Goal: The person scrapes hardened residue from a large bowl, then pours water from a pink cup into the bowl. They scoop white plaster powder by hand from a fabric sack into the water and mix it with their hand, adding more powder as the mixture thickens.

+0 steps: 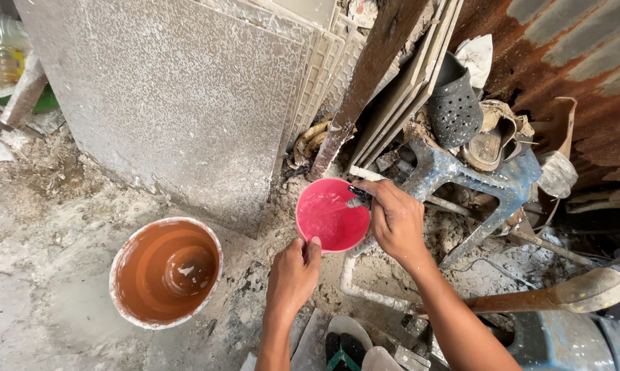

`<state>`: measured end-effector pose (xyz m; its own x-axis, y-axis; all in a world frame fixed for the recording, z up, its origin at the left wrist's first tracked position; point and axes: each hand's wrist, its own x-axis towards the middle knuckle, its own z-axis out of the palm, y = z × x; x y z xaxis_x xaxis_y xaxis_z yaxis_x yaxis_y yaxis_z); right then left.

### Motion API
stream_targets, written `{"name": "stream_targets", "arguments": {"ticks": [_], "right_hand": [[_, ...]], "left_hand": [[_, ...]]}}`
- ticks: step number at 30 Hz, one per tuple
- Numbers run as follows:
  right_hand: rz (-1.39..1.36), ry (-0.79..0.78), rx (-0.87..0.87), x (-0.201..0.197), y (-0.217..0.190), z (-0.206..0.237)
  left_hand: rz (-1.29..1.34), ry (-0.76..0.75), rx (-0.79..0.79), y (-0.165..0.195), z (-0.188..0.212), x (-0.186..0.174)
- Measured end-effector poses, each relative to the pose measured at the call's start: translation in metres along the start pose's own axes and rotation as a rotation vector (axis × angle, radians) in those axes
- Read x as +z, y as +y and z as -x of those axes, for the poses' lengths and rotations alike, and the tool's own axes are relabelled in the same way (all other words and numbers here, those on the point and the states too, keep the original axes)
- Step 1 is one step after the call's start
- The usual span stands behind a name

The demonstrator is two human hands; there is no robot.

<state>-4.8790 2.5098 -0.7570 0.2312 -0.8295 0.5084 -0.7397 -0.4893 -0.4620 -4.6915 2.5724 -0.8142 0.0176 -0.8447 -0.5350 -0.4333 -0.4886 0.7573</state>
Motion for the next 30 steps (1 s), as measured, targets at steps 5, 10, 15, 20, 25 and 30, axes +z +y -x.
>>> {"name": "stream_targets", "arguments": {"ticks": [5,10,15,20,25,30], "right_hand": [[-0.003,-0.016,0.026,0.0017,0.0019,0.0004],[-0.011,-0.014,0.021,-0.0006,0.0007,0.0007],[-0.007,-0.018,0.049,-0.0027,-0.0029,-0.0002],[-0.016,-0.011,0.049,-0.0038,-0.0059,-0.0002],[-0.012,-0.006,0.044,-0.0038,-0.0065,0.0000],[-0.002,-0.009,0.040,-0.0033,-0.0051,-0.0003]], "left_hand": [[0.011,-0.024,0.003,-0.0070,-0.0023,0.0037],[-0.017,0.000,0.022,-0.0070,-0.0016,0.0034],[-0.029,0.018,0.026,-0.0021,0.0023,-0.0004],[-0.032,0.043,0.045,0.0006,0.0063,-0.0028],[-0.021,0.019,0.019,0.0003,0.0064,-0.0027],[-0.031,0.019,0.010,-0.0027,0.0037,-0.0018]]}}
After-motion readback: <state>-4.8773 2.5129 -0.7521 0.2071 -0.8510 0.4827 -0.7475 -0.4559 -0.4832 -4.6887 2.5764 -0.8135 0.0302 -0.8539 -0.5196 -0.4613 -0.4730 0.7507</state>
